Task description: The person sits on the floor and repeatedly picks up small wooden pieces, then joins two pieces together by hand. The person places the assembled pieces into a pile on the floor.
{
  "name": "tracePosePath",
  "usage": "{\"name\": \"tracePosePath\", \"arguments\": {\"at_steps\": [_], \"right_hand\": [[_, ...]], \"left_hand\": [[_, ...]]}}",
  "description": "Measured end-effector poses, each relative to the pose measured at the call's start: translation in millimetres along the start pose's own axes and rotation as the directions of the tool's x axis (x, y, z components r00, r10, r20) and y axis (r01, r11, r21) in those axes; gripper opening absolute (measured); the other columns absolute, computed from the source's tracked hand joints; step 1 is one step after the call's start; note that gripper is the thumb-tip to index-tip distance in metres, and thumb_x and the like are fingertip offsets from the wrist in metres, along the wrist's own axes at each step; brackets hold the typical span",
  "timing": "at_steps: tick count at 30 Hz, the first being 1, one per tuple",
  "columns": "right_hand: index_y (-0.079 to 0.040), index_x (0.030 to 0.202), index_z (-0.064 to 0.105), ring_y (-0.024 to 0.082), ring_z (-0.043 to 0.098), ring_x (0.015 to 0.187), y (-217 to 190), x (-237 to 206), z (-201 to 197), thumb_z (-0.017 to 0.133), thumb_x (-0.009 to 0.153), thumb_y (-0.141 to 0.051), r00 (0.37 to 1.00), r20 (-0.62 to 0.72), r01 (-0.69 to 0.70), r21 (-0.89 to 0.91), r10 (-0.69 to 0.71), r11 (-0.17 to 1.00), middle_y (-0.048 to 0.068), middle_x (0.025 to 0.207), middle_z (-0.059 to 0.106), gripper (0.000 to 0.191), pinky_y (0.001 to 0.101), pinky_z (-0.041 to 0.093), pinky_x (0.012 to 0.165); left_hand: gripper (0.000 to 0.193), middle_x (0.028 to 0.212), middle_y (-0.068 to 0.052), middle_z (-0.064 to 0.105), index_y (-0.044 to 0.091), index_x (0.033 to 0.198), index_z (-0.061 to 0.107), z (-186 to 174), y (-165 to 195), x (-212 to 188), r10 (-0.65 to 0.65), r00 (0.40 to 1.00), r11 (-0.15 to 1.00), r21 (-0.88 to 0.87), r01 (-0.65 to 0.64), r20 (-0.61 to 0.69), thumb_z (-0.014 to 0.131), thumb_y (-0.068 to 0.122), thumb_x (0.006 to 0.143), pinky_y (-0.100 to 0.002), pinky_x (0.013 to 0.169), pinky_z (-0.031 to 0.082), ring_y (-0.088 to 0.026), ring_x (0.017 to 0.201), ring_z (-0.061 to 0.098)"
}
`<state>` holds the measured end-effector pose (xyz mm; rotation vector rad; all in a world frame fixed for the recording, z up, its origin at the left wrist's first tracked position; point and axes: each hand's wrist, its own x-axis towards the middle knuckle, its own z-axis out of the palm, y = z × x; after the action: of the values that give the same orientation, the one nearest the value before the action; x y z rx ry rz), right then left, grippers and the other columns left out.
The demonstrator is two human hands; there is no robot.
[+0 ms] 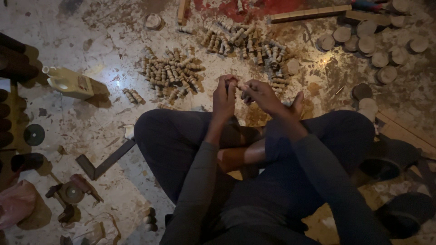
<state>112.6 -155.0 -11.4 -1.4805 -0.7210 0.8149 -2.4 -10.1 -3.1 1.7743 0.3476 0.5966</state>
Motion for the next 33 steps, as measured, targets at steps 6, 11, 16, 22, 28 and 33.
{"name": "tracePosePath", "arguments": {"at_steps": [6, 11, 16, 22, 28, 33], "right_hand": [[0.003, 0.115, 0.065, 0.023, 0.066, 0.074, -10.3, -8.6, 7.9, 0.065, 0.104, -0.03, 0.958, -0.071, 0.186, -0.589, -0.28, 0.787, 0.013, 0.087, 0.066, 0.035, 0.0374, 0.054, 0.067], [0.001, 0.111, 0.067, 0.022, 0.068, 0.074, -12.6, 0.6, 2.1, 0.055, 0.112, -0.033, 0.998, -0.015, -0.063, -0.124, 0.061, 0.99, 0.012, 0.089, 0.07, 0.036, 0.0365, 0.057, 0.069], [0.002, 0.116, 0.067, 0.024, 0.066, 0.077, -4.7, -11.6, 5.0, 0.06, 0.109, -0.029, 0.948, -0.084, 0.186, -0.635, -0.307, 0.75, 0.014, 0.093, 0.069, 0.032, 0.0375, 0.053, 0.069], [0.0, 0.105, 0.066, 0.017, 0.07, 0.076, 3.0, 3.4, -2.5, 0.057, 0.111, -0.029, 1.0, 0.001, -0.029, -0.044, 0.029, 0.999, 0.009, 0.091, 0.072, 0.032, 0.0339, 0.057, 0.071], [0.002, 0.108, 0.07, 0.02, 0.065, 0.072, -3.1, -7.7, 5.3, 0.065, 0.105, -0.03, 0.973, -0.087, 0.136, -0.54, -0.216, 0.831, 0.013, 0.086, 0.069, 0.032, 0.036, 0.052, 0.067], [-0.003, 0.101, 0.066, 0.017, 0.069, 0.073, -13.6, 1.1, 6.1, 0.057, 0.107, -0.033, 0.997, -0.015, -0.081, -0.163, 0.08, 0.983, 0.007, 0.087, 0.072, 0.031, 0.0336, 0.056, 0.069]], "left_hand": [[0.036, 0.083, -0.01, 0.065, 0.007, 0.129, 0.059, 0.0, 1.0, -0.9, -0.123, 0.992, 0.992, 0.011, 0.122, 0.008, 0.046, 0.037, 0.114, -0.035, 0.058, 0.049, -0.017, 0.06, 0.059], [0.034, 0.097, -0.01, 0.069, 0.007, 0.13, 0.058, -0.5, -7.2, 1.8, 0.125, 0.992, 0.991, 0.06, -0.123, -0.031, 0.045, 0.037, 0.119, -0.035, 0.065, 0.051, -0.017, 0.07, 0.062], [0.035, 0.077, -0.017, 0.059, 0.008, 0.132, 0.062, 2.7, -8.1, -1.6, -0.236, 0.971, 0.972, 0.016, 0.235, 0.048, 0.046, 0.035, 0.117, -0.037, 0.059, 0.044, -0.02, 0.06, 0.051], [0.035, 0.093, -0.008, 0.068, 0.008, 0.128, 0.06, 0.5, -9.2, -1.0, 0.09, 0.996, 0.995, -0.03, -0.091, -0.021, 0.046, 0.038, 0.117, -0.033, 0.063, 0.052, -0.015, 0.067, 0.06], [0.033, 0.077, -0.011, 0.061, 0.008, 0.123, 0.065, 11.1, -18.7, -2.5, -0.134, 0.99, 0.99, 0.031, 0.136, -0.05, 0.047, 0.036, 0.117, -0.037, 0.06, 0.045, -0.019, 0.059, 0.054], [0.035, 0.086, -0.008, 0.068, 0.008, 0.13, 0.06, 4.7, -28.2, -2.2, -0.013, 0.997, 0.999, 0.05, 0.017, -0.077, 0.049, 0.036, 0.114, -0.035, 0.063, 0.052, -0.016, 0.067, 0.064]]}}
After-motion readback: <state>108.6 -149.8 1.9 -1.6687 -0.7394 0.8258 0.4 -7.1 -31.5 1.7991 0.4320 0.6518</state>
